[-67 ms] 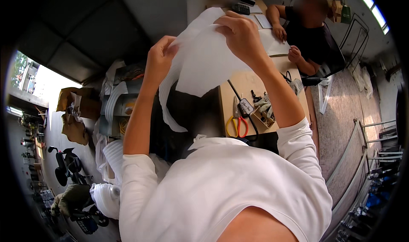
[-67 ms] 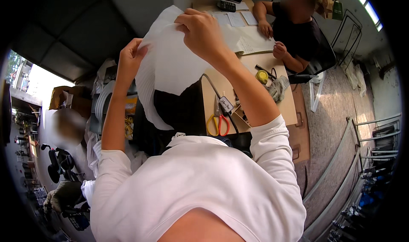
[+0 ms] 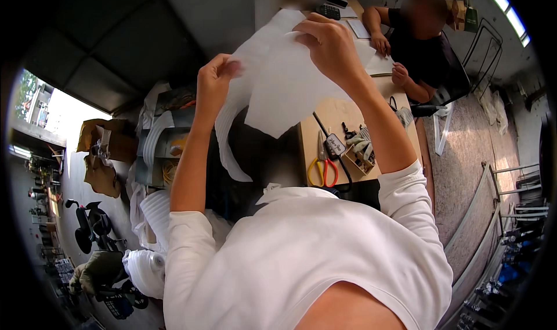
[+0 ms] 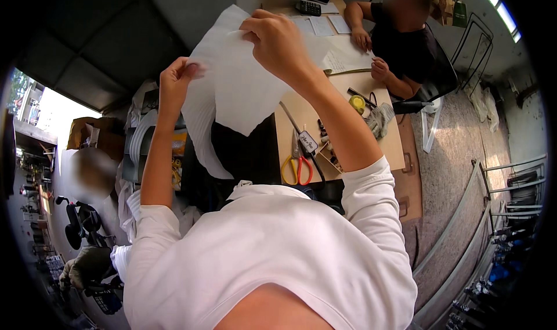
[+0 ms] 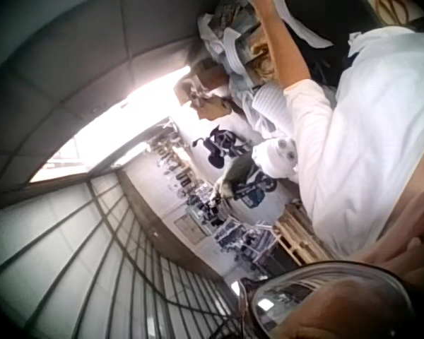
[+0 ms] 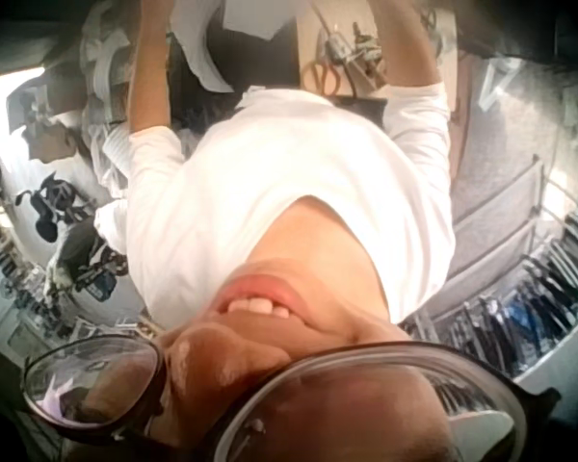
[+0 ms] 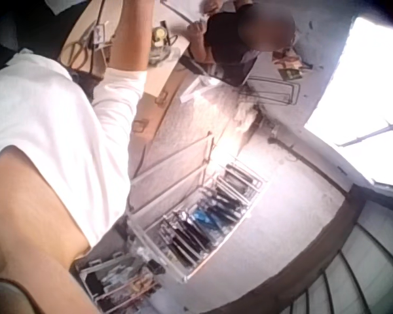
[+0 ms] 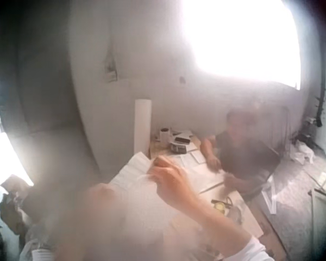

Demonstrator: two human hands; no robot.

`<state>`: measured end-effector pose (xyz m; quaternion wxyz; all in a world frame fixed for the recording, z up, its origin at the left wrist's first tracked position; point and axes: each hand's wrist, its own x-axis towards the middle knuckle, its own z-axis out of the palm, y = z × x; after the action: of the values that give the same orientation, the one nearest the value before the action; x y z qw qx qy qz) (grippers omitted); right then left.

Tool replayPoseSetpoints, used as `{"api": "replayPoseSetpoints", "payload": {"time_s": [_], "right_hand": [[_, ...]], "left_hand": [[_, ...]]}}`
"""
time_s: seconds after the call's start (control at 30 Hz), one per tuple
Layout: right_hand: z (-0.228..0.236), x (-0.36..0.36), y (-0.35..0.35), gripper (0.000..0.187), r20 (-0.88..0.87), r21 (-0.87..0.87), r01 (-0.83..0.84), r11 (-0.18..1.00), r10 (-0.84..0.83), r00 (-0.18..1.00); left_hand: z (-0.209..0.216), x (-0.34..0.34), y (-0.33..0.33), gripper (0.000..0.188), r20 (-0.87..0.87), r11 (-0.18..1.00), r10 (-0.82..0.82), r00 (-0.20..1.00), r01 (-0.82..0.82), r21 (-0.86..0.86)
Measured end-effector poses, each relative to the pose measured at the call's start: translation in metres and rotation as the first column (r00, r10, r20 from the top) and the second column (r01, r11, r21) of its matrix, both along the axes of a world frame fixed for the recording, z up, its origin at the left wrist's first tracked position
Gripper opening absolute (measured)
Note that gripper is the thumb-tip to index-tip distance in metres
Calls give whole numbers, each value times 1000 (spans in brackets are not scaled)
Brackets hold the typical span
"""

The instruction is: The person repeatedly picks up sheets of white, ribbed, flexible material from a pile on the floor. They fold each sheet multiple times by hand into a smaller, compact square and place it back onto the pile. The process is repetitive and involves handling the material one piece at a time.

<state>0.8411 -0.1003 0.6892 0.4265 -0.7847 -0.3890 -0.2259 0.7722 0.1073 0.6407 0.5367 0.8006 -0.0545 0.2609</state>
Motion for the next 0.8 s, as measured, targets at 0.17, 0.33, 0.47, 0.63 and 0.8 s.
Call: {"api": "replayPoseSetpoints", "payload": {"time_s": [0.17,0.33,0.47,0.63,0.8], "right_hand": [[6,-15,7,7,621,-169,162,972,-22,783],[-6,-15,28,17,507,-525,113,843,203,838],[-10,-3,23,14,438,-502,-37,864,291,851],[-15,-2,24,11,419,-350,-188,918,333,845],[-14,-2,27,12,320,-388,-315,866,447,835]], "left_hand": [[5,-6,-4,11,29,886,246,969,-236,399],[14,-7,-23,13,48,903,97,994,-108,415],[17,-12,-11,12,-206,980,-47,977,84,179],[19,-20,-10,12,-279,971,-39,960,102,215],[27,-27,-23,14,-166,882,89,982,0,471]]}}
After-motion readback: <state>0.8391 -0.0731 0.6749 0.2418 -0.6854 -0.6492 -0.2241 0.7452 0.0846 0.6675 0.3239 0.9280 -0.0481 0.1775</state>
